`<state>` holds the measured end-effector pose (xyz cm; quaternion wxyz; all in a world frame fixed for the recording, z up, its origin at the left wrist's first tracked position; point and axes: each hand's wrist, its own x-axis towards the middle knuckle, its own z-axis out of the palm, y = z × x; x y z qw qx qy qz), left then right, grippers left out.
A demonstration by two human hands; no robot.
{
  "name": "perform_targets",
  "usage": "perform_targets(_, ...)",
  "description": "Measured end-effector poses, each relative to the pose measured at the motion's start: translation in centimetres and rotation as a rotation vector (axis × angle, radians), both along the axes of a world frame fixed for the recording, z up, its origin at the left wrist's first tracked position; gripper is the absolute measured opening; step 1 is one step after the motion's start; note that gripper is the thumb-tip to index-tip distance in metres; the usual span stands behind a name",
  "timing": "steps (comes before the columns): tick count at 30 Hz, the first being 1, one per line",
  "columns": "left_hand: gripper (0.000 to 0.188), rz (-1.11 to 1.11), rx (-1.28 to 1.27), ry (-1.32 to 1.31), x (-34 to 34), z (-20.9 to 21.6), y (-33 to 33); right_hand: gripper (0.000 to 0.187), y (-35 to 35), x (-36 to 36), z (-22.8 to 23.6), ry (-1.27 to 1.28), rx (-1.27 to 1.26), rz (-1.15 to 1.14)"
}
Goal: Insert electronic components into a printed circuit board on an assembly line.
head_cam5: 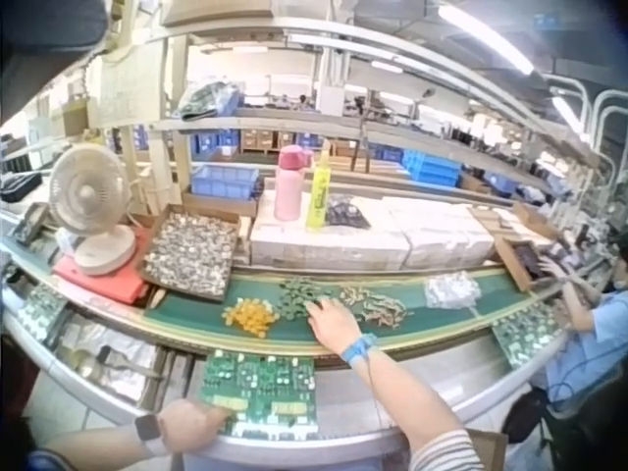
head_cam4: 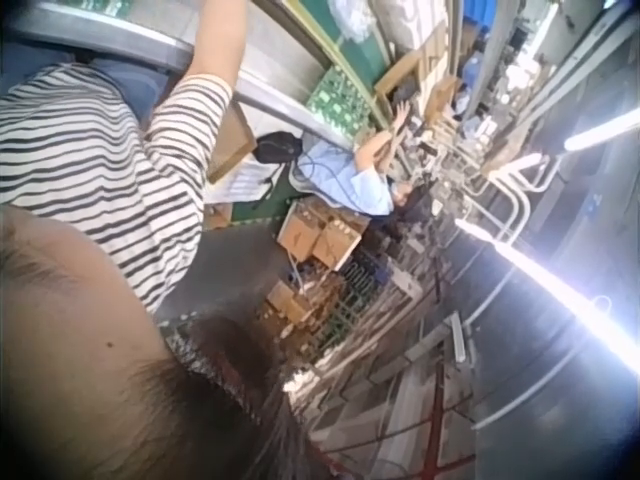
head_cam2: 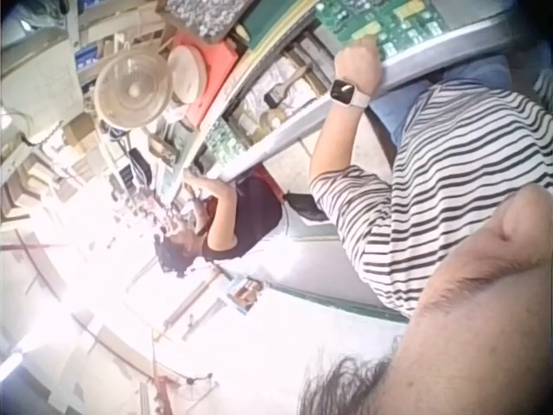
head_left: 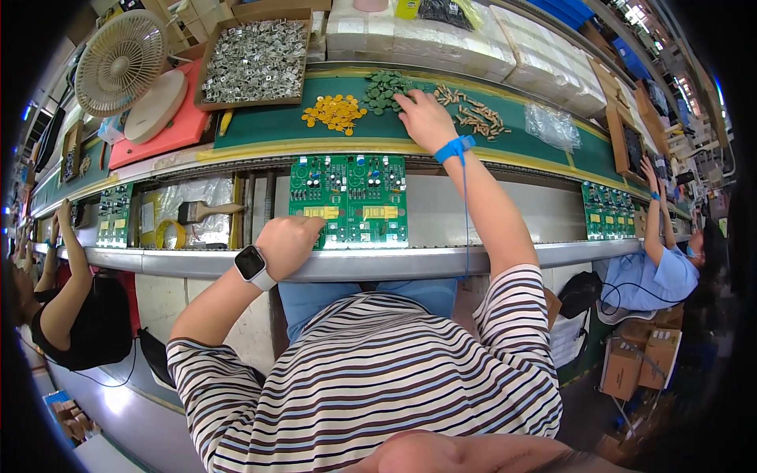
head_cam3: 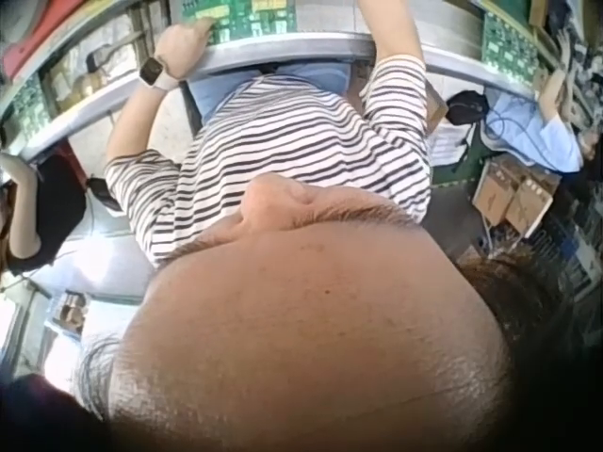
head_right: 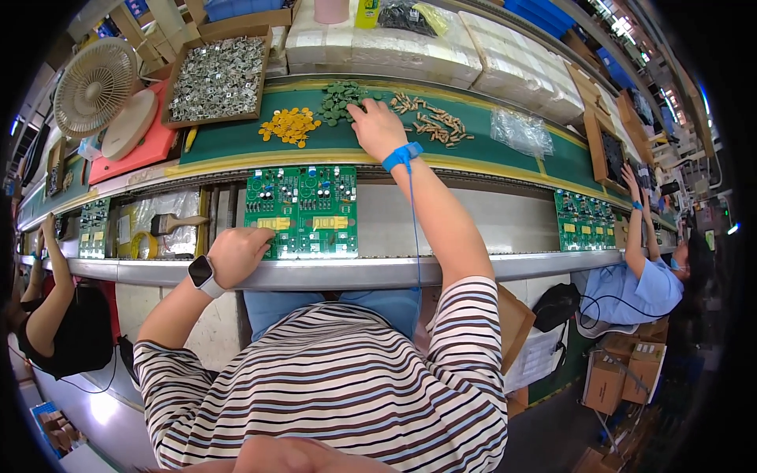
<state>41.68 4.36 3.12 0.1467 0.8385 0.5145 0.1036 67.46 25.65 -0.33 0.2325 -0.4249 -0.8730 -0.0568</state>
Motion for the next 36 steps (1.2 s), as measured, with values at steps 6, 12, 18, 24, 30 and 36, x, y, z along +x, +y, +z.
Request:
perform_targets(6, 0.016, -0.002, -0.003, -0.022, -0.2, 0.1, -0.2, 0.022, 0.3, -1.4, -1.1, -0.066, -0.072, -0.113)
perform_targets(12, 0.016, -0.017, 0.006, -0.042, -0.3, -0.1, -0.1, 0.014, -0.6, 0.0, -1.0, -0.037, -0.014, -0.059)
perform_targets(18, 0.016, -0.005, -0.024, -0.001, -0.3, -0.1, -0.1, 0.013, -1.1, 3.9, -0.8, -0.106, 0.057, -0.339)
perform_targets(24, 0.016, -0.029, -0.002, -0.002, -0.4, 0.0, 0.1, 0.01, -1.5, 5.9, -1.1, -0.078, 0.025, -0.186)
perform_targets(30, 0.017, -0.066, 0.03, 0.047, -0.2, -0.5, 0.3, 0.007, -1.3, 6.4, -1.0, -0.102, 0.028, -0.144)
perform_targets(36, 0.021, -0.153, 0.054, 0.203, 0.4, 0.8, 0.2, 0.006, -4.5, 3.3, 2.2, 0.296, -0.182, -0.088)
